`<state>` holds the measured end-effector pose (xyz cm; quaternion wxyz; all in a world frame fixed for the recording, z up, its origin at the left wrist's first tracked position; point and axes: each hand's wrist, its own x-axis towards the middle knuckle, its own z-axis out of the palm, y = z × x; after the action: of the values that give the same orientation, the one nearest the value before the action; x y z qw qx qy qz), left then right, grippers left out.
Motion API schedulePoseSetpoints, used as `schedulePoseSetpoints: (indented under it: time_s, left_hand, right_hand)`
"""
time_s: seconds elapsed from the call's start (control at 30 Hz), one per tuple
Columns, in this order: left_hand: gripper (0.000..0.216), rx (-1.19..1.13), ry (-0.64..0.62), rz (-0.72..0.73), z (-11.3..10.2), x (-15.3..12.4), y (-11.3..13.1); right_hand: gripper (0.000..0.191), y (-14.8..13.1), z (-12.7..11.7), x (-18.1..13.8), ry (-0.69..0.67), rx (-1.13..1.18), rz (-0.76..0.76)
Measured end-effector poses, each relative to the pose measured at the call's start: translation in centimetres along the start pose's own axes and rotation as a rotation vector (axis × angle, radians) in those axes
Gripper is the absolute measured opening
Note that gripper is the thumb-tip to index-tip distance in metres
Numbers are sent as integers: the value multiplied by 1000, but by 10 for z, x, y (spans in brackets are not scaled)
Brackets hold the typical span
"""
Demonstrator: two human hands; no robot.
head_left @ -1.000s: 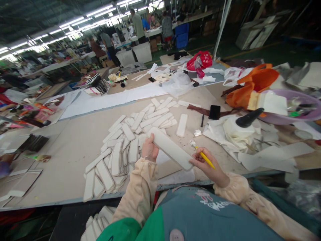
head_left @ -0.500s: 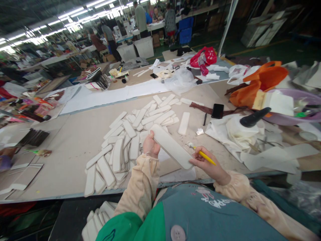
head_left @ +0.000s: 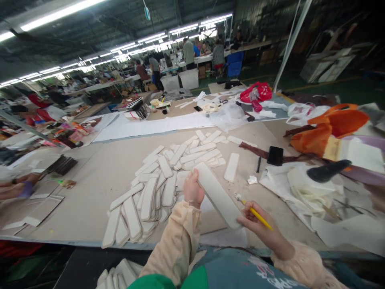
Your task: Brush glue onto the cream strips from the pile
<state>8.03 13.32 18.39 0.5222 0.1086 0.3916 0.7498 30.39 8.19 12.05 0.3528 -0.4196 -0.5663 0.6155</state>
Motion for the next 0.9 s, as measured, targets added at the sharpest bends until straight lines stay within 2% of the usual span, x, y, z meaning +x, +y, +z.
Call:
schedulePoseSetpoints:
  time_s: [0.2,0.47,0.6,0.67,0.8,0.9]
  left_hand:
    - [20,-11,-3,10,6,1,3]
    - [26,47,-176,-87,16,-3,7]
    - [31,108,-193,-91,11,6,3]
    - [34,130,-202,-143,5,11,-4]
    - [36,178,-257,-377,-10,10,-30]
    - [35,188,-221,-468,-20,3,-48]
  right_hand:
    - [28,1,1,3,7,-68,-18]
    - [30,-7,10,19,34,-22,-73]
    - [24,-3,17,24,48,-21,-55]
    - [24,-1,20,25,58,-21,-53]
    - [29,1,24,31,119,34,-26]
    - [32,4,25,38,140,69,22]
